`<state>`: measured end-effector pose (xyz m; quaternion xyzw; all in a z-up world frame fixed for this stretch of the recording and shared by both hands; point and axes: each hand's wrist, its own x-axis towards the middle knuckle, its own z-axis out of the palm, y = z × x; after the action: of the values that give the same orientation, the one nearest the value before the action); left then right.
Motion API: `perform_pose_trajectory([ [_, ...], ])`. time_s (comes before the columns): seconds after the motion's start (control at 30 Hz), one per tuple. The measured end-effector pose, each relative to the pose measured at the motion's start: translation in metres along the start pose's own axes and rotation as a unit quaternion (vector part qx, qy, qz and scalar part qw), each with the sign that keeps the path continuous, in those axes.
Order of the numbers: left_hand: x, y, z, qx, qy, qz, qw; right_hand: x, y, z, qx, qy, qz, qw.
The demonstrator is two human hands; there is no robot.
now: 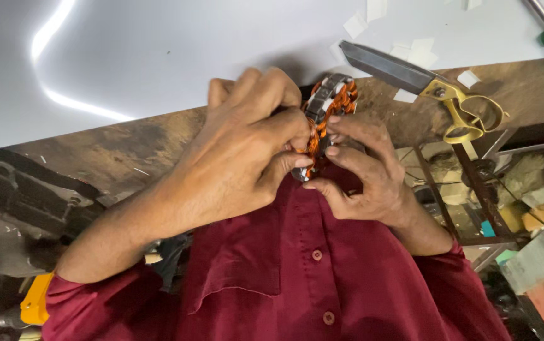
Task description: The person works on a circular electrical component with copper windings, using a screwdriver to adjust or secure parts. The person repeatedly manipulates the component with both hands, occasionally using a tool to tighten or align sections.
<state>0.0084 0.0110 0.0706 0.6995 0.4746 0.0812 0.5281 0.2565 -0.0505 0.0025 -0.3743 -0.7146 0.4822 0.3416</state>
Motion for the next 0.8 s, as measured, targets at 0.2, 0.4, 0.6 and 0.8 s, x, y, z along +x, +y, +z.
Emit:
perform_pose_trajectory([
  [0.2, 0.016, 0.005, -0.013, -0.005, -0.052, 0.0, 0.999, 0.001, -0.008, 0.0, -0.021, -0.004, 0.026, 0.999],
  [0.4, 0.004, 0.005, -0.015, -0.019, -0.024, 0.022, 0.999, 0.001, -0.005, -0.002, -0.006, -0.007, 0.022, 1.0],
  [0.6, 0.006, -0.006, -0.001, -0.058, -0.035, -0.01, 0.998, 0.004, -0.007, -0.005, -0.001, -0.01, 0.045, 0.999],
  [0.8, 0.009, 0.002, -0.005, 0.041, -0.037, 0.005, 0.998, 0.009, -0.005, -0.006, 0.028, -0.02, 0.048, 0.998],
])
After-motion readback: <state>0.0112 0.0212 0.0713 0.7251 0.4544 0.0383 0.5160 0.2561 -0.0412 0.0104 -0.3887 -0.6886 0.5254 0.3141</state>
